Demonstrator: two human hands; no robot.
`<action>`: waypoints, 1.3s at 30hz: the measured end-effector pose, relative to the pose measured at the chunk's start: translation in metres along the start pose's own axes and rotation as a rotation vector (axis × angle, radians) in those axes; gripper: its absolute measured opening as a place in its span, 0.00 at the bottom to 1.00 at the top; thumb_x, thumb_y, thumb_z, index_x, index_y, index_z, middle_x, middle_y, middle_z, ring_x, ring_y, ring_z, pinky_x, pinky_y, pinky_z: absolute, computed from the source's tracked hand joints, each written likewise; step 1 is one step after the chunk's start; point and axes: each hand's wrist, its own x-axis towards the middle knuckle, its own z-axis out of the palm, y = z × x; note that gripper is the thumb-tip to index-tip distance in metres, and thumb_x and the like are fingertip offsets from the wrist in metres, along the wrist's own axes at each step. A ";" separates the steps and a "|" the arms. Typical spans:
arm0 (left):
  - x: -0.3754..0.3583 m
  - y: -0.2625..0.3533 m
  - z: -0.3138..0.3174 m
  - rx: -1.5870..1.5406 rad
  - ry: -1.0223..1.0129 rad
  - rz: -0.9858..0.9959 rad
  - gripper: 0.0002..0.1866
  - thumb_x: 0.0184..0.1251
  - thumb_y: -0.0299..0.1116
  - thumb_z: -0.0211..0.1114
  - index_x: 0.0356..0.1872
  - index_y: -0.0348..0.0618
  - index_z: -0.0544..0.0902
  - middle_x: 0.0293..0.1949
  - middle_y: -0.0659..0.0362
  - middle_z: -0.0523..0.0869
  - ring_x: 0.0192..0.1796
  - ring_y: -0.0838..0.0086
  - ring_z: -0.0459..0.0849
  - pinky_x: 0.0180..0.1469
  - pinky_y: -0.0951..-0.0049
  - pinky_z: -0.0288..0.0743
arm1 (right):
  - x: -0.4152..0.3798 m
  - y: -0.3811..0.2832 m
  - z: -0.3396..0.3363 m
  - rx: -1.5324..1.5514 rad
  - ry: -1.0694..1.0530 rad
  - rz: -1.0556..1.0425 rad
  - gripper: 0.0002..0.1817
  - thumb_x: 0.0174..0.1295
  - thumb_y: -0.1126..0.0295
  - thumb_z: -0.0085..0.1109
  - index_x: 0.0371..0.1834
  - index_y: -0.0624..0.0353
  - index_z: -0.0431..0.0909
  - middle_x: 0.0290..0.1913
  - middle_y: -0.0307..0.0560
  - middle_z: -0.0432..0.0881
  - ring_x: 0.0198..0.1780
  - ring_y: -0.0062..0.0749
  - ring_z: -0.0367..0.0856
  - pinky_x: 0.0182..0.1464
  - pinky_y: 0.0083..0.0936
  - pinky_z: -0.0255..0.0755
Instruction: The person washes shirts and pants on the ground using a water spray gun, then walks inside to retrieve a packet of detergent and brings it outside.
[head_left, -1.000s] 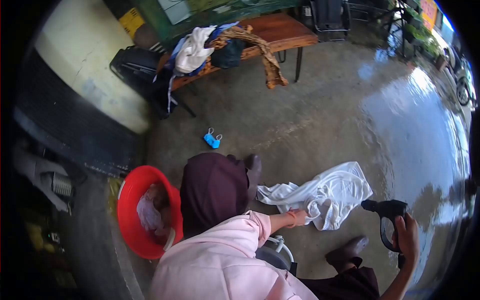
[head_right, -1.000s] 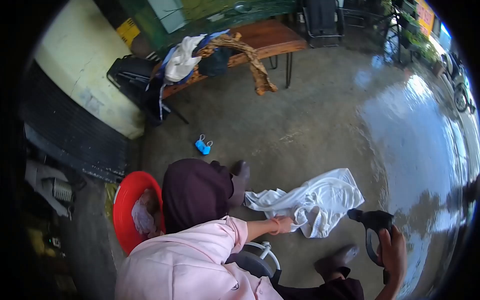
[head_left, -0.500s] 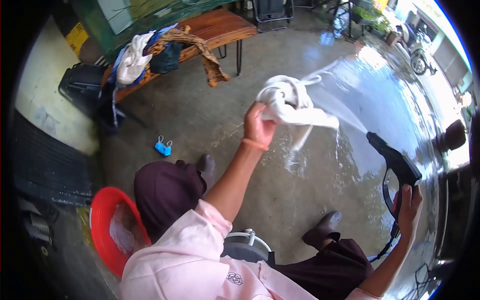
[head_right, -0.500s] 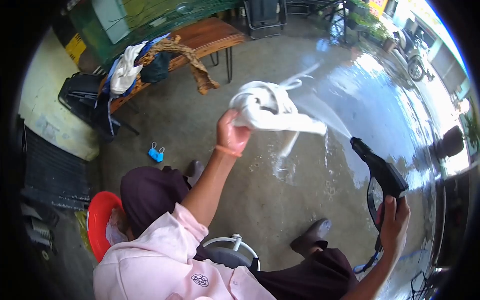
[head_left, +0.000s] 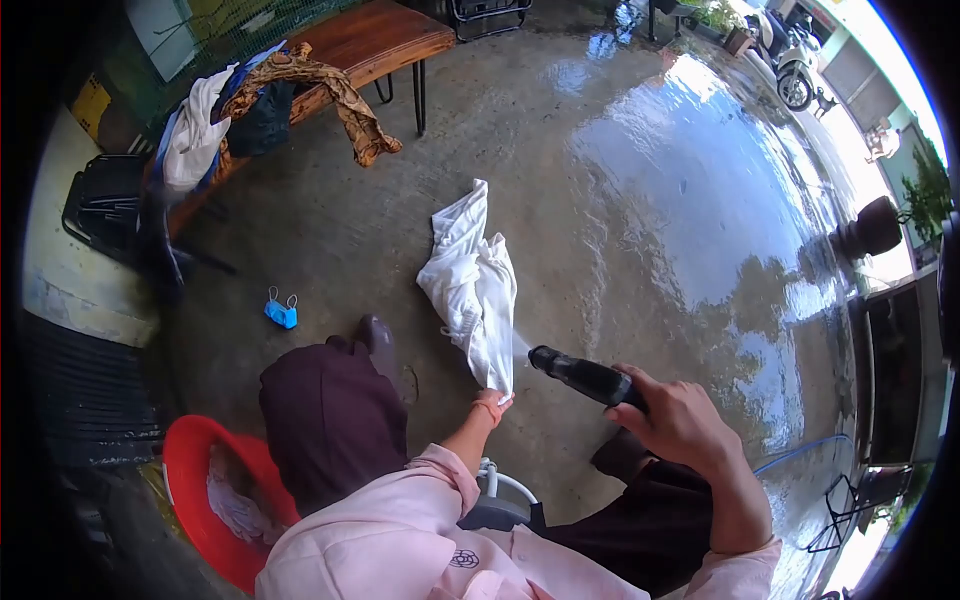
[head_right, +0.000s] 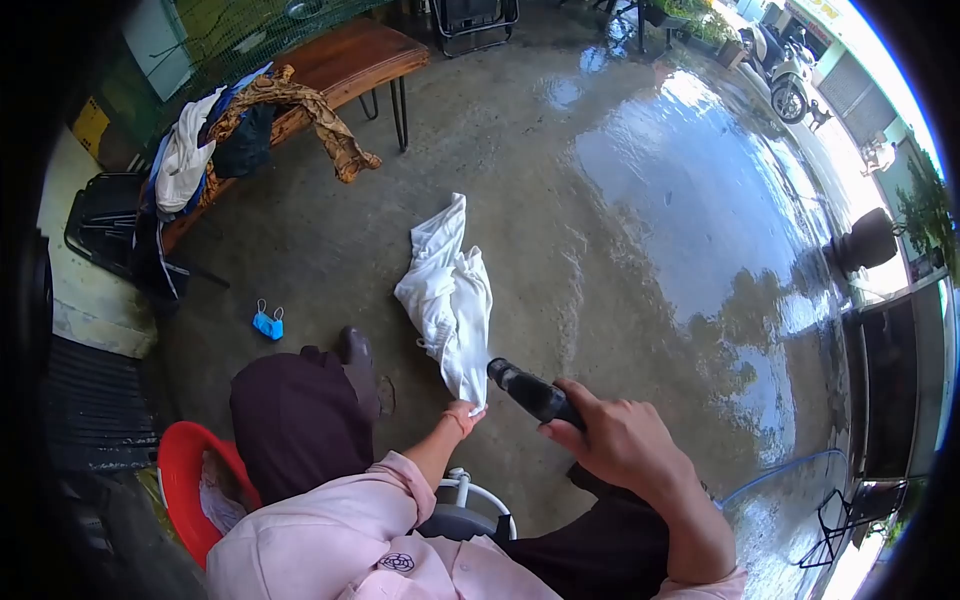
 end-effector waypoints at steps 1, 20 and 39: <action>0.001 -0.003 -0.001 -0.001 0.089 -0.047 0.19 0.63 0.19 0.50 0.56 0.38 0.71 0.50 0.48 0.79 0.43 0.58 0.83 0.46 0.59 0.79 | 0.007 -0.004 0.000 0.008 0.039 -0.039 0.28 0.62 0.49 0.54 0.58 0.55 0.70 0.24 0.56 0.80 0.31 0.54 0.81 0.33 0.43 0.72; 0.013 0.049 0.003 0.699 0.764 0.642 0.49 0.39 0.40 0.78 0.65 0.38 0.60 0.61 0.45 0.70 0.64 0.54 0.69 0.66 0.62 0.63 | 0.067 -0.013 -0.004 -0.002 -0.052 -0.073 0.28 0.63 0.45 0.50 0.55 0.56 0.72 0.25 0.57 0.80 0.30 0.55 0.80 0.33 0.44 0.71; -0.036 0.105 0.004 1.392 0.344 1.463 0.17 0.49 0.21 0.55 0.43 0.44 0.81 0.37 0.51 0.82 0.41 0.53 0.79 0.41 0.54 0.74 | 0.027 0.019 -0.036 0.086 0.036 -0.020 0.25 0.64 0.45 0.49 0.49 0.55 0.76 0.27 0.56 0.81 0.34 0.54 0.80 0.36 0.44 0.71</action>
